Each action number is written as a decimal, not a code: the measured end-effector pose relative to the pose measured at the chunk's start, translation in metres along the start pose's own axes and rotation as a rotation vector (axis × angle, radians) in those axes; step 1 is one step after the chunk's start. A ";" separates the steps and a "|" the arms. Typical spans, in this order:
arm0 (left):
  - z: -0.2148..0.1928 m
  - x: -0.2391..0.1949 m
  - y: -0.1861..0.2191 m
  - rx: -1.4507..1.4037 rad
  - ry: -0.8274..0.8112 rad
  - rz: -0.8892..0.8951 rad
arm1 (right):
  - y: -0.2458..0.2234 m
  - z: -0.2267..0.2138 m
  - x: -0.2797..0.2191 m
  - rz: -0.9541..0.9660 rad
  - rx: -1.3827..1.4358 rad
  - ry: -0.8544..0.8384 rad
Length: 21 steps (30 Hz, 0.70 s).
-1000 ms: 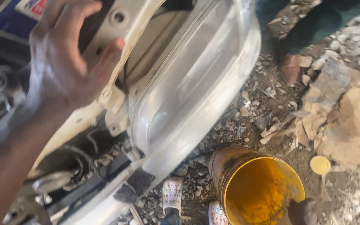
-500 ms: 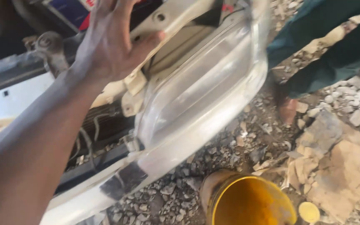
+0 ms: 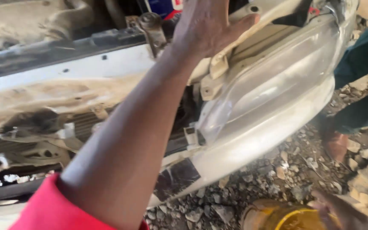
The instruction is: The person sands the front bumper of a white car using a sanding block. They repeatedly dip the block into a yellow bucket of water and scrub the surface of the bumper, focusing on the area around the headlight and the lower edge.
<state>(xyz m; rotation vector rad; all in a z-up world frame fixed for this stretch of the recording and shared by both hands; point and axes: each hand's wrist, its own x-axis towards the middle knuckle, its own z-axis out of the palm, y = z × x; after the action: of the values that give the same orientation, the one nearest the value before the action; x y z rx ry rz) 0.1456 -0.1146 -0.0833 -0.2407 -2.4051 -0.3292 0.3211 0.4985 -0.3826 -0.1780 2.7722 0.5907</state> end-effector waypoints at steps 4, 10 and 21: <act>-0.074 -0.061 0.000 0.126 0.019 0.041 | -0.199 -0.121 -0.004 -0.966 0.719 -0.107; -0.091 -0.087 -0.004 0.287 -0.025 0.189 | -0.318 -0.260 -0.089 -1.471 0.319 1.009; -0.107 -0.160 0.005 -0.036 0.255 0.227 | -0.330 -0.211 -0.089 -1.532 0.273 1.090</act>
<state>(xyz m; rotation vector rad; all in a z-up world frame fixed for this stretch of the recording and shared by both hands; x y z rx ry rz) 0.3318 -0.1551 -0.1099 -0.4557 -2.0984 -0.2803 0.4100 0.1162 -0.2962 -2.7491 2.2611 -0.4442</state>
